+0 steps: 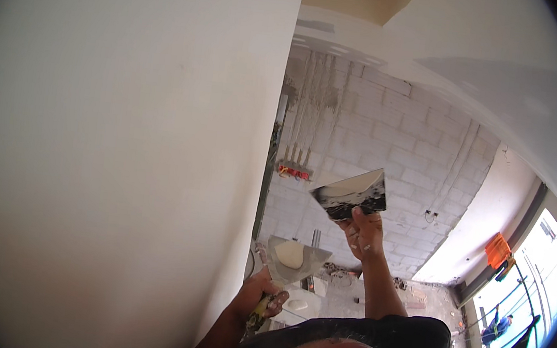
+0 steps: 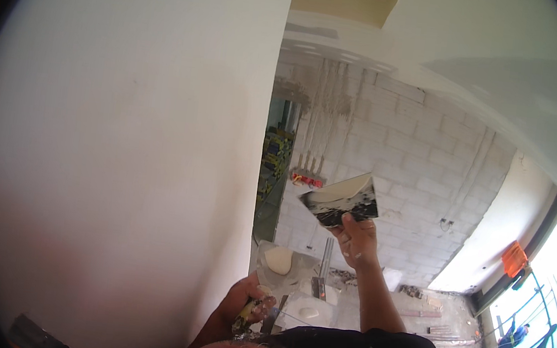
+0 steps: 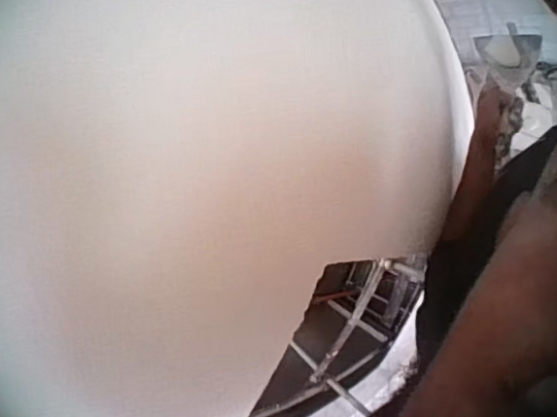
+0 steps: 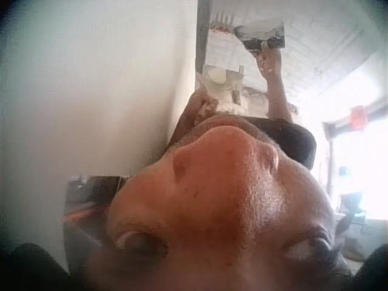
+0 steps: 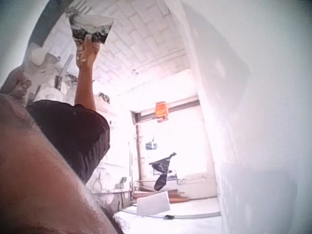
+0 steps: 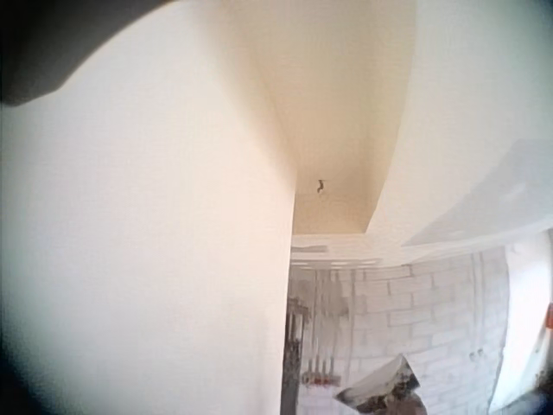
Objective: The person applies plaster to a wall using a trowel and a hawk. They repeatedly scoop plaster from the hawk and spread it onto the wall surface, smoothing it out with the trowel. The person works on a section of the wall, ensuring an even application of the material.
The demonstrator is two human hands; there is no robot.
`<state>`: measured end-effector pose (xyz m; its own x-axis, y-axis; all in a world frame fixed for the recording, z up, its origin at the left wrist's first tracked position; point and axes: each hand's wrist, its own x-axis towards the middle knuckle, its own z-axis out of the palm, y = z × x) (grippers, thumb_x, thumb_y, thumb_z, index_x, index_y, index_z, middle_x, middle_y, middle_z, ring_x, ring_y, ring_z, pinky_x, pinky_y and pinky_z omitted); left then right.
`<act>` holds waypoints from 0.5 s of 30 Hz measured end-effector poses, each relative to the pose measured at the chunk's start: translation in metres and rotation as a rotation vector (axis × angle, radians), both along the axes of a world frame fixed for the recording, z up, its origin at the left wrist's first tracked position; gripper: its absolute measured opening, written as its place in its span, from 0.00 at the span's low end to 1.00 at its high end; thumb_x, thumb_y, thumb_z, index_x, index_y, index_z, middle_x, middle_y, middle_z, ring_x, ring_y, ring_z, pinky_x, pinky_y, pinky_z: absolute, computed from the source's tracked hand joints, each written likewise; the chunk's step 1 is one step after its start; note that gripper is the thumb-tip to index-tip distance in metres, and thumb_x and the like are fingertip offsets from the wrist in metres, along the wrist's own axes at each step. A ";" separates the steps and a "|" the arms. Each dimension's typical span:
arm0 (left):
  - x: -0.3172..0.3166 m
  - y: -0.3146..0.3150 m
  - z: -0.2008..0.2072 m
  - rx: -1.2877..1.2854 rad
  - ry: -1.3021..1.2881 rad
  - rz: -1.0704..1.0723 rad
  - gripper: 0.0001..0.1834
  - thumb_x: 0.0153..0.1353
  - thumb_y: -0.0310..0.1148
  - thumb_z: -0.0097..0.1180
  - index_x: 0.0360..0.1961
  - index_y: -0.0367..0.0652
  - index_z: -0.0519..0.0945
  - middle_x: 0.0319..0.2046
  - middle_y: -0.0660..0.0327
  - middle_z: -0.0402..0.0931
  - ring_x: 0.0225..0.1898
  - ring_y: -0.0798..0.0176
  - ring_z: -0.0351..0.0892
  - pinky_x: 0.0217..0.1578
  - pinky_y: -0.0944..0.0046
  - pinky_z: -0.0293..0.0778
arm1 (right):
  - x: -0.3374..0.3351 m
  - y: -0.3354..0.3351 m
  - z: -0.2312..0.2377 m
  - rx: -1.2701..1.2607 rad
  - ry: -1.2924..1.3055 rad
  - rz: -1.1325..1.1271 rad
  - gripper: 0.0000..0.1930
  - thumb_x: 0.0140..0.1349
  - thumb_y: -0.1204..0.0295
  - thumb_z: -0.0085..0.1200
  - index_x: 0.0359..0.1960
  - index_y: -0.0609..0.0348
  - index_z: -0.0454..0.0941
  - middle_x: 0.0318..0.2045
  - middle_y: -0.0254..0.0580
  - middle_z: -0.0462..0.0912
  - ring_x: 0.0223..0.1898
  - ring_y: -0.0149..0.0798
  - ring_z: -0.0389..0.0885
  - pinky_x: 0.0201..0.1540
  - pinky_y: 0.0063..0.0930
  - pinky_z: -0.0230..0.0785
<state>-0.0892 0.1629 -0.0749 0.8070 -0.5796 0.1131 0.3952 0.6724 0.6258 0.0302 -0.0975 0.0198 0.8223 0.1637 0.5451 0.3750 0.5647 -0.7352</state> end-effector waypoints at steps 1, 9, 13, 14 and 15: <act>-0.006 -0.004 0.007 -0.015 0.014 0.035 0.39 0.53 0.25 0.47 0.70 0.45 0.57 0.29 0.50 0.71 0.13 0.67 0.63 0.08 0.71 0.63 | -0.007 0.005 -0.008 -0.020 0.021 0.017 0.16 0.70 0.79 0.49 0.58 0.70 0.72 0.53 0.54 0.81 0.58 0.51 0.79 0.63 0.55 0.71; 0.001 -0.020 0.026 -0.058 0.030 0.026 0.40 0.57 0.24 0.43 0.73 0.50 0.53 0.30 0.47 0.73 0.12 0.69 0.63 0.07 0.72 0.63 | -0.008 -0.010 -0.052 -0.416 -0.102 0.047 0.16 0.62 0.86 0.55 0.52 0.67 0.81 0.53 0.53 0.83 0.55 0.46 0.81 0.59 0.40 0.75; -0.003 -0.023 0.034 -0.006 -0.014 0.071 0.42 0.54 0.23 0.41 0.73 0.48 0.52 0.43 0.44 0.75 0.13 0.69 0.63 0.07 0.71 0.63 | -0.003 -0.005 -0.044 -0.474 -0.415 0.119 0.19 0.58 0.90 0.52 0.51 0.66 0.82 0.55 0.53 0.82 0.60 0.50 0.78 0.64 0.44 0.69; -0.003 -0.022 0.034 0.013 -0.038 0.075 0.42 0.54 0.23 0.41 0.74 0.48 0.52 0.45 0.44 0.74 0.13 0.69 0.63 0.07 0.71 0.63 | -0.002 -0.006 -0.046 -0.513 -0.447 0.091 0.19 0.58 0.90 0.53 0.51 0.65 0.82 0.55 0.52 0.82 0.60 0.50 0.78 0.65 0.44 0.69; -0.002 -0.019 0.034 0.033 -0.051 0.089 0.42 0.53 0.22 0.41 0.74 0.48 0.52 0.45 0.44 0.74 0.13 0.69 0.63 0.07 0.70 0.64 | 0.001 -0.007 -0.045 -0.553 -0.490 0.061 0.19 0.58 0.90 0.53 0.51 0.65 0.82 0.55 0.51 0.82 0.61 0.50 0.78 0.65 0.44 0.69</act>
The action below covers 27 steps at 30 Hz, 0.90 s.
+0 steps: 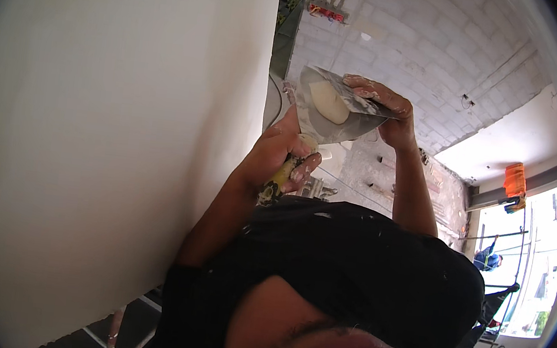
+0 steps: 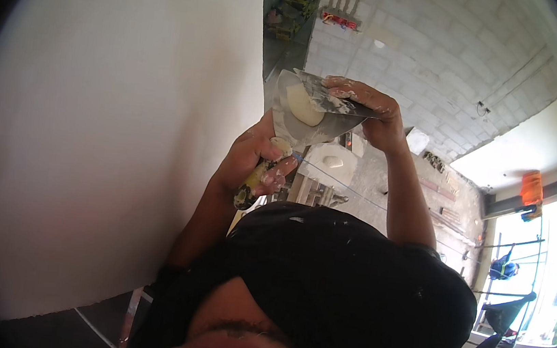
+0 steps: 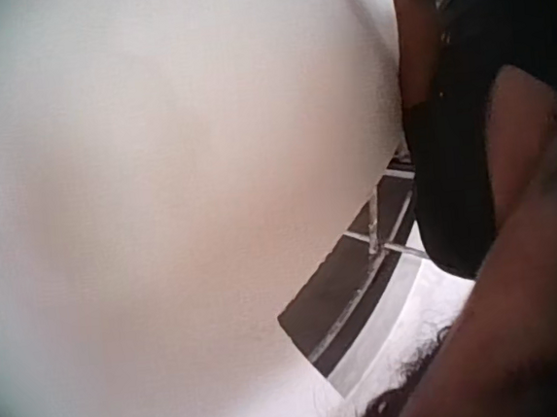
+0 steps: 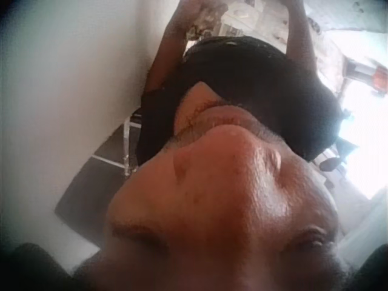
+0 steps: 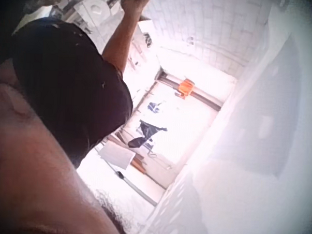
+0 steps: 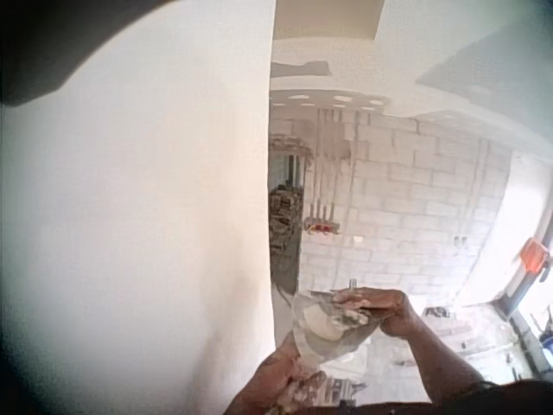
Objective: The person applies plaster to a wall using a trowel and a hawk. They repeatedly scoop plaster from the hawk and spread it onto the wall surface, smoothing it out with the trowel. The person works on a section of the wall, ensuring an even application of the material.
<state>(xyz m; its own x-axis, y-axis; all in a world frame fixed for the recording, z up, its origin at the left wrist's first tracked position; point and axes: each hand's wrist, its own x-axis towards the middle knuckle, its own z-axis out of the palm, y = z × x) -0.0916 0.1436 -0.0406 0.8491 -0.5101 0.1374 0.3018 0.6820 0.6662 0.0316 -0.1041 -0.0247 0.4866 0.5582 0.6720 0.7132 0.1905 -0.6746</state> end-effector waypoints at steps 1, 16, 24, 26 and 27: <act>0.002 -0.004 0.005 0.019 -0.006 0.013 0.43 0.53 0.22 0.41 0.74 0.48 0.52 0.45 0.44 0.74 0.13 0.69 0.63 0.07 0.70 0.64 | 0.001 -0.001 0.001 -0.032 -0.051 -0.026 0.19 0.57 0.89 0.54 0.51 0.64 0.82 0.55 0.50 0.83 0.61 0.50 0.78 0.65 0.45 0.69; 0.010 -0.024 -0.024 0.327 -0.309 0.682 0.36 0.67 0.19 0.44 0.72 0.43 0.44 0.41 0.56 0.71 0.30 0.68 0.74 0.30 0.65 0.75 | -0.062 -0.025 0.019 0.272 0.970 -0.383 0.16 0.65 0.71 0.52 0.51 0.68 0.73 0.38 0.43 0.84 0.34 0.33 0.87 0.36 0.27 0.84; 0.016 -0.017 -0.047 0.772 -0.505 0.909 0.31 0.72 0.23 0.43 0.72 0.29 0.48 0.59 0.42 0.65 0.52 0.55 0.75 0.53 0.57 0.72 | -0.113 0.035 0.034 0.327 1.119 0.001 0.15 0.65 0.72 0.51 0.48 0.71 0.75 0.37 0.45 0.85 0.31 0.30 0.85 0.34 0.22 0.80; 0.017 -0.015 -0.055 0.733 -0.497 0.856 0.32 0.72 0.22 0.42 0.74 0.33 0.48 0.67 0.39 0.59 0.64 0.47 0.67 0.62 0.53 0.65 | -0.116 0.036 0.031 0.313 1.130 -0.010 0.14 0.66 0.73 0.51 0.49 0.71 0.75 0.38 0.46 0.85 0.33 0.31 0.86 0.35 0.23 0.80; 0.017 -0.015 -0.057 0.712 -0.491 0.830 0.32 0.72 0.21 0.42 0.74 0.35 0.48 0.70 0.37 0.55 0.70 0.42 0.62 0.67 0.50 0.61 | -0.117 0.035 0.033 0.329 1.131 -0.004 0.14 0.66 0.73 0.51 0.49 0.71 0.75 0.38 0.46 0.85 0.33 0.31 0.86 0.35 0.23 0.80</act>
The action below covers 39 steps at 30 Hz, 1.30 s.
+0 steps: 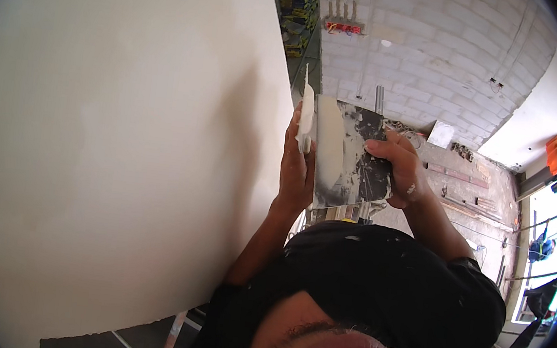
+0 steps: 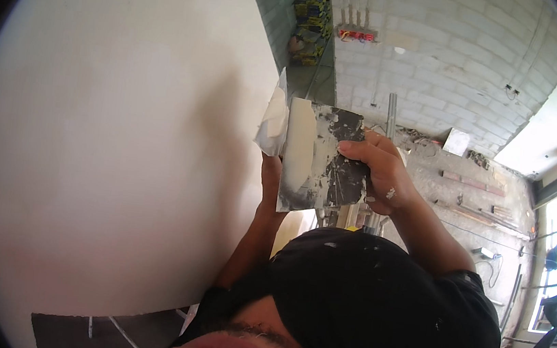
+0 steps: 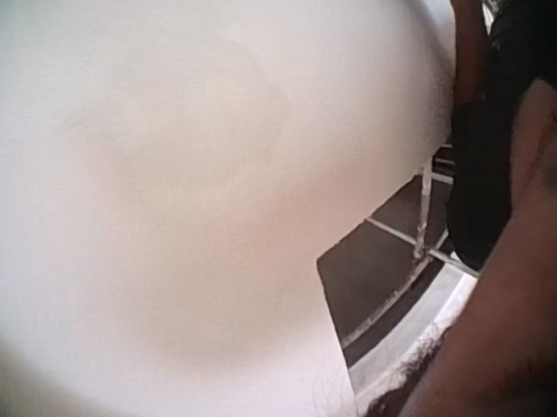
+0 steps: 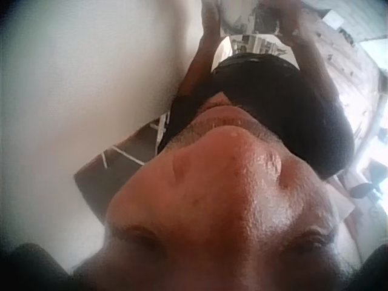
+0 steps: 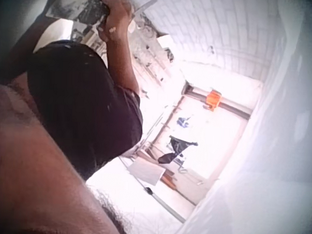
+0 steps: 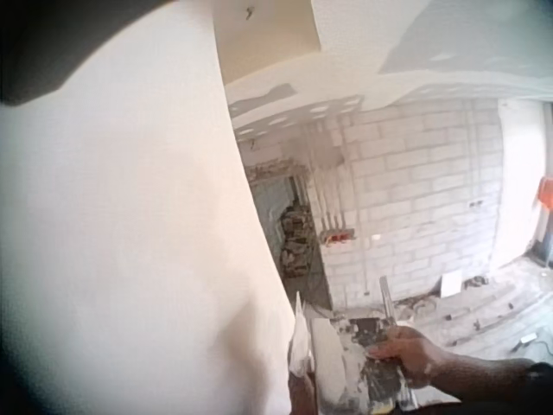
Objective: The person applies plaster to a wall using a trowel and a hawk. They repeatedly scoop plaster from the hawk and spread it onto the wall surface, smoothing it out with the trowel. The person works on a section of the wall, ensuring an even application of the material.
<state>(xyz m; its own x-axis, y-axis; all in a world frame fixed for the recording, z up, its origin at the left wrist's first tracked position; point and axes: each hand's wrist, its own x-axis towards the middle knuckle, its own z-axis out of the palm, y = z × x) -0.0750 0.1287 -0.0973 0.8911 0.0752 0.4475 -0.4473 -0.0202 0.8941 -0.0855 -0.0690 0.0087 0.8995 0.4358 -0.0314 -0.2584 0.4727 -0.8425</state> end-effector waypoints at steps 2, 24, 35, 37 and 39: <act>0.005 0.004 0.002 0.166 -0.176 0.011 0.35 0.67 0.16 0.43 0.75 0.39 0.50 0.71 0.38 0.54 0.71 0.40 0.61 0.67 0.50 0.62 | -0.004 0.001 0.007 0.033 0.001 -0.004 0.13 0.66 0.74 0.51 0.48 0.71 0.75 0.38 0.45 0.84 0.33 0.31 0.85 0.34 0.22 0.80; 0.003 0.011 0.012 -0.254 0.463 -0.501 0.20 0.63 0.21 0.48 0.55 0.41 0.58 0.24 0.56 0.71 0.23 0.63 0.74 0.22 0.62 0.73 | 0.159 0.107 0.324 0.611 -1.079 -0.764 0.18 0.66 0.70 0.59 0.21 0.52 0.62 0.25 0.26 0.66 0.21 0.21 0.58 0.20 0.24 0.52; 0.025 0.017 -0.024 -0.018 0.474 -0.387 0.20 0.61 0.27 0.53 0.53 0.35 0.65 0.31 0.56 0.74 0.29 0.64 0.76 0.30 0.63 0.74 | 0.236 0.125 0.483 0.958 -1.169 -0.796 0.19 0.62 0.75 0.46 0.56 0.57 0.69 0.46 0.35 0.76 0.39 0.34 0.75 0.36 0.34 0.71; 0.023 0.021 -0.015 0.094 0.478 -0.361 0.20 0.60 0.28 0.53 0.52 0.33 0.67 0.32 0.56 0.75 0.31 0.64 0.77 0.32 0.63 0.74 | 0.238 0.128 0.493 1.026 -1.207 -0.800 0.25 0.62 0.76 0.43 0.64 0.51 0.65 0.53 0.36 0.75 0.43 0.35 0.76 0.40 0.33 0.73; 0.021 0.025 -0.014 0.075 0.503 -0.370 0.20 0.59 0.28 0.53 0.52 0.32 0.68 0.33 0.56 0.75 0.32 0.65 0.77 0.34 0.64 0.74 | 0.233 0.132 0.495 1.003 -1.045 -0.768 0.25 0.64 0.75 0.42 0.65 0.50 0.65 0.53 0.34 0.75 0.44 0.36 0.75 0.40 0.32 0.72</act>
<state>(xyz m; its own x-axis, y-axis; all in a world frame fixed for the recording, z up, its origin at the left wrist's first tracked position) -0.0544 0.1533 -0.1114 0.9551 -0.2934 -0.0414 0.0385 -0.0157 0.9991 0.1477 0.0635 0.5038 0.3498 -0.6266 0.6965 0.7322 0.6466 0.2140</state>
